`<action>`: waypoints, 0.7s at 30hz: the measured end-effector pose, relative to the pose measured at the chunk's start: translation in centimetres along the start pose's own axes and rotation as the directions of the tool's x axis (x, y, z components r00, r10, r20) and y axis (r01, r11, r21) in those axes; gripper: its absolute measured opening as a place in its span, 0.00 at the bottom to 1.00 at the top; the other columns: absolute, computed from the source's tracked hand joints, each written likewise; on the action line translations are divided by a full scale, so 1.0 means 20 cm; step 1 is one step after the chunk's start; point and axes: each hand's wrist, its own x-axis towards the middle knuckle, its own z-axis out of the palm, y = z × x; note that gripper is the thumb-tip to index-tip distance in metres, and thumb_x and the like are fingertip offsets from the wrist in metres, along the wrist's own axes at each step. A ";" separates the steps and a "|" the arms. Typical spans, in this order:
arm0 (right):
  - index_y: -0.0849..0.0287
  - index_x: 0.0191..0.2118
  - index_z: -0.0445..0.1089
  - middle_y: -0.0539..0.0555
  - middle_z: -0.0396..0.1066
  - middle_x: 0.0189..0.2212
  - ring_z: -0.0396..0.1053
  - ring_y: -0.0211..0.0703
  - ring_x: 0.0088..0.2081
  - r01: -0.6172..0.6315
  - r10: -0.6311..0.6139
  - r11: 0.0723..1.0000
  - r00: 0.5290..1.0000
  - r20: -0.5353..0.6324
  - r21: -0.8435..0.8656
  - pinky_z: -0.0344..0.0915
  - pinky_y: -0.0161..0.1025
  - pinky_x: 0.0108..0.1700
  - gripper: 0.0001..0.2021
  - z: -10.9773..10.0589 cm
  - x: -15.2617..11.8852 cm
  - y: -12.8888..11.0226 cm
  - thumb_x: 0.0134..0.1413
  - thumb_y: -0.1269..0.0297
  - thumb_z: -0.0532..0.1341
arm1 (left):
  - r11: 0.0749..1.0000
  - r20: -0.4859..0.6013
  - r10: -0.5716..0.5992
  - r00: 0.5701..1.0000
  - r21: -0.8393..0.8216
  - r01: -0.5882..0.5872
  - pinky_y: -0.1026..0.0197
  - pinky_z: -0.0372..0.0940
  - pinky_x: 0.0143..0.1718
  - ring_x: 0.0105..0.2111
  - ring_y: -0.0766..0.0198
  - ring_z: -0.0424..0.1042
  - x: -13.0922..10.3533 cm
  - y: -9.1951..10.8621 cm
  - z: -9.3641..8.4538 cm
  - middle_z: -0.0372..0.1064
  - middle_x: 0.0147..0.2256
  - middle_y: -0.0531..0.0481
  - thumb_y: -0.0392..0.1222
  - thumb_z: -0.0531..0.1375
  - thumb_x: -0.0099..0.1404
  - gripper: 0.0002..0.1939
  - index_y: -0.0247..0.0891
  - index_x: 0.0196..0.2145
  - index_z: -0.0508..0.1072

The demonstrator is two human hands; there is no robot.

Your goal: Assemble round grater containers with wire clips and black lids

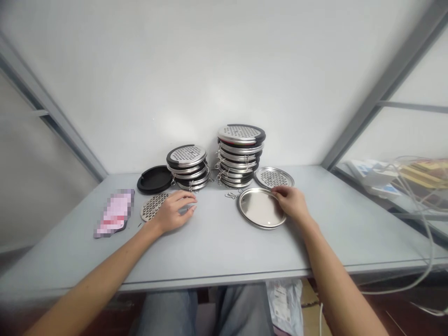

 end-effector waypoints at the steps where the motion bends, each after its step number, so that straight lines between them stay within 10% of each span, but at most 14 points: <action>1: 0.58 0.34 0.78 0.55 0.77 0.27 0.73 0.48 0.30 0.007 -0.007 1.000 1.000 0.005 -0.003 0.66 0.42 0.34 0.13 0.00 0.00 0.00 0.45 0.59 0.59 | 1.000 -0.001 -0.002 1.000 0.000 0.002 0.55 0.69 0.41 0.38 0.60 0.73 0.00 0.00 0.00 0.73 0.38 0.46 0.36 0.58 0.63 0.07 0.38 0.38 0.75; 14: 0.59 0.38 0.77 0.57 0.78 0.34 0.73 0.48 0.31 0.083 -0.086 0.991 0.996 -0.022 -0.108 0.67 0.45 0.38 0.16 0.00 -0.01 0.02 0.52 0.55 0.58 | 1.000 -0.003 -0.012 1.000 0.018 0.012 0.55 0.69 0.43 0.39 0.60 0.72 0.00 -0.01 0.00 0.73 0.39 0.46 0.36 0.58 0.63 0.06 0.38 0.37 0.74; 21: 0.57 0.35 0.76 0.56 0.78 0.35 0.72 0.46 0.32 0.190 -0.169 0.980 0.950 -0.264 0.054 0.68 0.42 0.36 0.14 0.00 -0.06 -0.09 0.54 0.54 0.59 | 0.998 0.037 -0.062 0.997 0.020 0.061 0.55 0.69 0.43 0.39 0.60 0.72 -0.01 -0.01 0.01 0.73 0.39 0.45 0.36 0.57 0.64 0.06 0.37 0.38 0.74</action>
